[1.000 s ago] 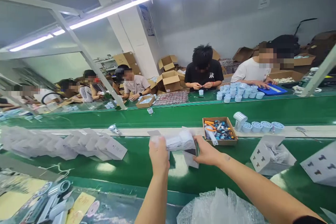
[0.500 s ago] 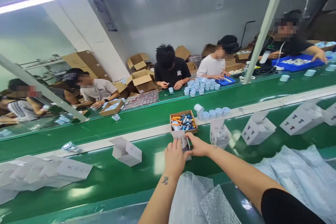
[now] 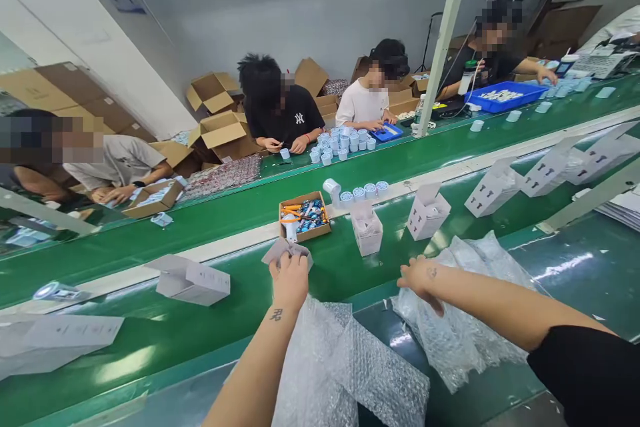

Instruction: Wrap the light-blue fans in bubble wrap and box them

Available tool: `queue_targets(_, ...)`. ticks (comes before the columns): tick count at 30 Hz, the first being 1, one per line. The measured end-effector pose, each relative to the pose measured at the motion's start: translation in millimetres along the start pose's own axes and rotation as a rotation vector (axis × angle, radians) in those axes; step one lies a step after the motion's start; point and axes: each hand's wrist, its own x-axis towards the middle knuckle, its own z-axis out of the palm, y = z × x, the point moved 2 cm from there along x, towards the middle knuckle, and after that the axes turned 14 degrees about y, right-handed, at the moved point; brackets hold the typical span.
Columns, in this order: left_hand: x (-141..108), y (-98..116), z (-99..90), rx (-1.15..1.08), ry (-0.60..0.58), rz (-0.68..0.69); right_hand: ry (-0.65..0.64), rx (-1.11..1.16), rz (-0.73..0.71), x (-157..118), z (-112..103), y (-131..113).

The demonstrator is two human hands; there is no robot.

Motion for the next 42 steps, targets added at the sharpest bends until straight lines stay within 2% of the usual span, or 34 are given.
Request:
queue_targets(2, 6, -6, 1.7, -0.048, -0.044, 0.029, -0.026, -0.003, 0.023, 1, 12, 2)
queue_targets(4, 12, -16, 2.5, -0.086, -0.082, 0.042, -0.084, -0.003, 0.017, 4, 6, -1)
queue_targets(6, 18, -26, 0.2, -0.104, -0.097, 0.039, -0.137, -0.003, -0.023, 4, -15, -4)
queue_targets(8, 20, -32, -6.9, -0.110, -0.092, 0.036, -0.155, -0.011, -0.077, -2, -45, -7)
queue_targets(10, 15, -32, -19.3, -0.218, -0.035, -0.002, -0.131, 0.023, -0.126, -9, -77, -10)
queue_targets(11, 7, -29, -27.0, -0.337, 0.014, -0.051, -0.112, 0.059, -0.149, -12, -91, -13)
queue_targets(13, -20, -20, -42.1, -0.710, 0.117, -0.208, -0.082, 0.142, -0.201, -14, -110, -23)
queue_targets(15, -58, -6, -52.5, -1.148, 0.160, -0.393, -0.061, 0.315, -0.214, -10, -113, -44)
queue_targets(17, -94, 10, -57.9, -1.492, 0.114, -0.511, -0.029, 0.583, -0.155, -3, -97, -77)
queue_targets(18, -107, 14, -60.1, -1.570, 0.104, -0.562, -0.023, 0.733, -0.112, 1, -82, -99)
queue_targets(20, -119, 6, -66.8, -1.578, 0.183, -0.697, -0.068, 0.950, -0.069, 5, -42, -152)
queue_targets(21, -120, -8, -72.4, -1.523, 0.288, -0.796, -0.131, 1.010, -0.078, 5, -19, -181)
queue_targets(23, -118, -52, -88.3, -1.387, 0.559, -1.031, -0.260, 1.084, -0.112, 5, 25, -240)
queue_targets(24, -118, -79, -97.3, -1.335, 0.669, -1.131, -0.315, 1.098, -0.125, 6, 45, -267)
queue_targets(25, -118, -107, -105.5, -1.309, 0.730, -1.199, -0.360, 1.083, -0.166, 9, 62, -293)
queue_targets(26, -120, -135, -112.3, -1.307, 0.715, -1.218, -0.392, 1.043, -0.223, 15, 77, -316)
queue_targets(29, -132, -207, -119.6, -1.300, 0.486, -1.154, -0.391, 0.868, -0.412, 55, 106, -366)
queue_targets(30, -136, -227, -118.2, -1.281, 0.470, -1.151, -0.350, 0.824, -0.444, 74, 110, -377)
queue_targets(31, -138, -245, -115.4, -1.270, 0.513, -1.166, -0.291, 0.795, -0.461, 96, 114, -385)
queue_targets(34, -129, -286, -100.5, -1.269, 0.815, -1.239, -0.098, 0.721, -0.516, 156, 120, -401)
queue_targets(35, -120, -296, -93.2, -1.271, 0.875, -1.243, -0.056, 0.692, -0.546, 170, 124, -404)
queue_targets(37, -100, -307, -76.0, -1.231, 0.906, -1.226, -0.004, 0.646, -0.603, 188, 132, -408)
queue_targets(39, -82, -311, -58.6, -1.101, 0.875, -1.156, 0.044, 0.621, -0.634, 192, 139, -407)
queue_targets(42, -69, -304, -41.4, -0.701, 0.813, -0.948, 0.122, 0.594, -0.614, 184, 146, -396)
